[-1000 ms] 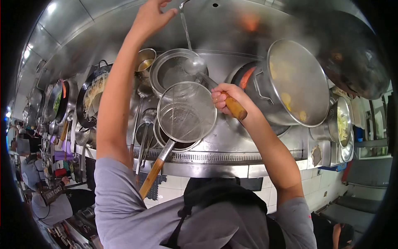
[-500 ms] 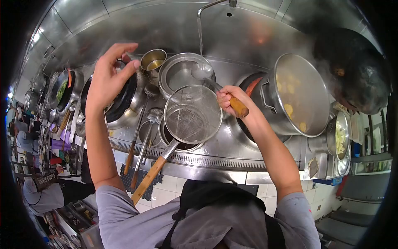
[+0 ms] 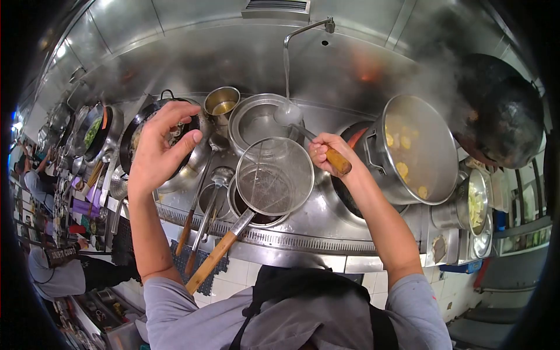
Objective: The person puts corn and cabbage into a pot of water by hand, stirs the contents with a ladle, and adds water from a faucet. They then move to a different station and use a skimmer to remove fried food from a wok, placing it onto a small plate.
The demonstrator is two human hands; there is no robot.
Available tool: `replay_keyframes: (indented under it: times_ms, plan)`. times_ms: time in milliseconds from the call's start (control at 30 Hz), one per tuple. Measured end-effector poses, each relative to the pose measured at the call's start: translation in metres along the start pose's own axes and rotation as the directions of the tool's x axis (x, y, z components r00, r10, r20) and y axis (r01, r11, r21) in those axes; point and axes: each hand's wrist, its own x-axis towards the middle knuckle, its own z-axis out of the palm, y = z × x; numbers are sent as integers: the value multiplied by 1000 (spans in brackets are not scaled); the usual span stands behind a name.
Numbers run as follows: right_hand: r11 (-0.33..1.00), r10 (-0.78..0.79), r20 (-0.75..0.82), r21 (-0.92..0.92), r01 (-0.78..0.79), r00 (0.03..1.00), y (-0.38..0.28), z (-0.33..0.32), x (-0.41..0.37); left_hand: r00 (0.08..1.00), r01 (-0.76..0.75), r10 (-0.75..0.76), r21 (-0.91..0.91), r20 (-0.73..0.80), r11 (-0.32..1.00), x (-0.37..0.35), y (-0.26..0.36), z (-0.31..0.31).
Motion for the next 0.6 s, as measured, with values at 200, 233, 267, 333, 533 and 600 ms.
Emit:
replay_keyframes:
  times_ms: [200,233,267,333,533,600]
  plan:
    - [999,31,81,20,-33,996,-7,-2,-3,999,-21,21,-4,35,1000,0,19,2]
    - [1000,25,92,0,-25,995,-8,0,-5,999,-20,20,-15,29,1000,1,21,4]
    - [1000,5,72,-4,-4,997,-9,1,-6,999,-32,33,-25,36,999,1,22,5]
    - [1000,-19,43,-18,20,999,-9,5,-6,998,-42,43,-32,42,999,1,24,5]
    - [998,28,35,60,-30,999,-14,3,-3,995,-92,93,-39,37,995,-1,26,8]
    - [998,33,27,49,-35,999,-15,4,-5,992,-116,118,-46,43,992,-1,27,9]
